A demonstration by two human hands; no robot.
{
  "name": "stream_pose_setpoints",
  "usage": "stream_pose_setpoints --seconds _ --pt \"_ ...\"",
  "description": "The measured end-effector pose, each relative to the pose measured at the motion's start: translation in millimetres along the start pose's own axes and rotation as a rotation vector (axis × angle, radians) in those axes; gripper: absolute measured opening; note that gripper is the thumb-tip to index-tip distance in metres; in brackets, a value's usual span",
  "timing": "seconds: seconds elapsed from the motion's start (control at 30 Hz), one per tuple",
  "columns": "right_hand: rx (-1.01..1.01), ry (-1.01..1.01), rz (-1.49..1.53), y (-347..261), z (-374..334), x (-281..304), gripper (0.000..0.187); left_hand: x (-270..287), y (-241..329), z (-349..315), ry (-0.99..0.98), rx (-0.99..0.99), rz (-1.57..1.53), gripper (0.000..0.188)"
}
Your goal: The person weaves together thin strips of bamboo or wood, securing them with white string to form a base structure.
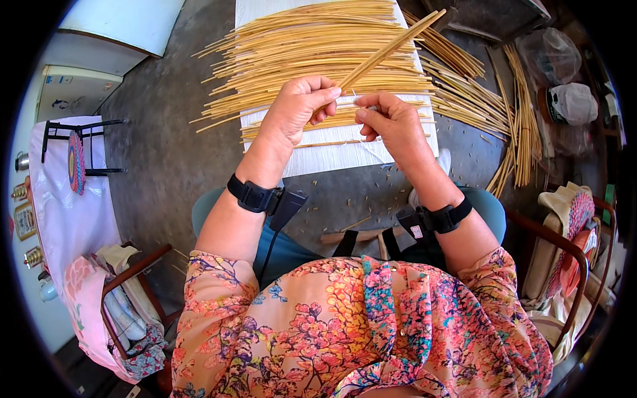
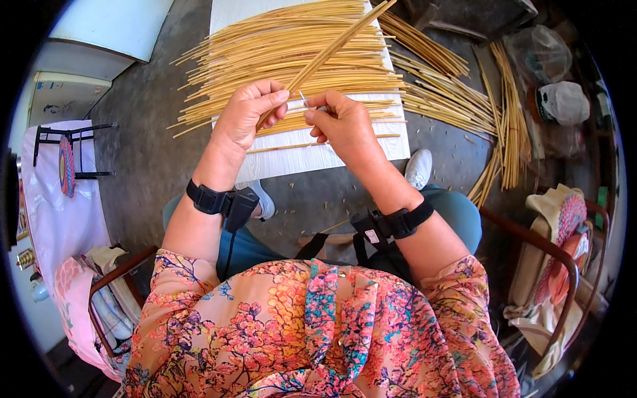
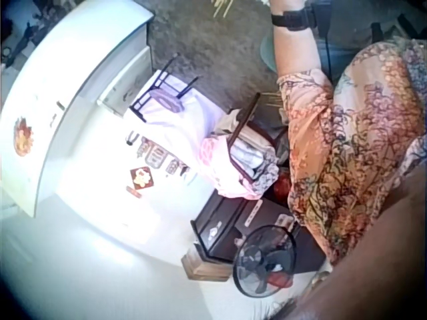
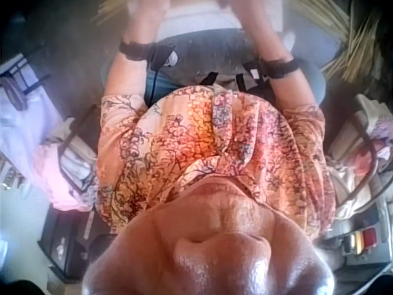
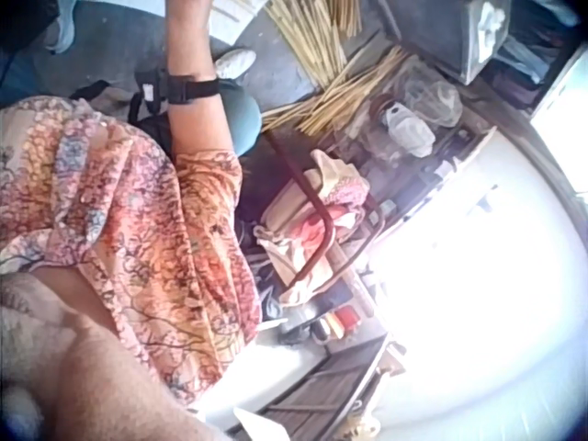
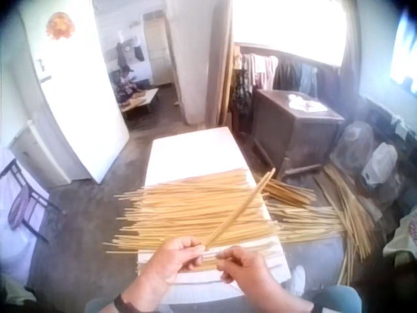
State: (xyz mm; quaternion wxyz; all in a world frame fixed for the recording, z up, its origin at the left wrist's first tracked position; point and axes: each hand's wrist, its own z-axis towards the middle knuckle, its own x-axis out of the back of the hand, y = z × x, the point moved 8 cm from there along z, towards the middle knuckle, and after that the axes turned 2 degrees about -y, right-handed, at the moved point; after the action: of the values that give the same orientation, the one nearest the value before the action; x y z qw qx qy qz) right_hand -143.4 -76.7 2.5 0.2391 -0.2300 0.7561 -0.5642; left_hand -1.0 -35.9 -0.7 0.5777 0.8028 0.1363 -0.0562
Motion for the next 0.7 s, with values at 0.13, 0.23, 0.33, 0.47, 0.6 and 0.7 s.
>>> stream_pose_setpoints --seconds 0.13,0.23,0.33,0.47,0.6,0.7 --pt "0.007 0.014 -0.028 -6 -2 -2 0.012 -1 0 0 0.011 -0.018 -0.002 0.011" --pt "-0.106 0.012 -0.079 -9 -9 -7 0.012 1 -3 -1 0.039 -0.019 -0.043 0.012" --pt "-0.126 -0.035 -0.077 -3 -8 -8 0.012 2 -9 1 0.029 0.016 -0.117 0.013" --pt "-0.05 -0.018 -0.057 -4 -7 -8 0.014 0 -7 -2 0.024 0.023 -0.126 0.012" --pt "-0.047 0.006 -0.06 -13 -11 -6 0.015 0 -7 -2 0.049 0.008 -0.115 0.012" --pt "-0.028 0.028 -0.045 -15 -12 -5 0.016 0 -5 -3 0.057 0.0 -0.096 0.013"
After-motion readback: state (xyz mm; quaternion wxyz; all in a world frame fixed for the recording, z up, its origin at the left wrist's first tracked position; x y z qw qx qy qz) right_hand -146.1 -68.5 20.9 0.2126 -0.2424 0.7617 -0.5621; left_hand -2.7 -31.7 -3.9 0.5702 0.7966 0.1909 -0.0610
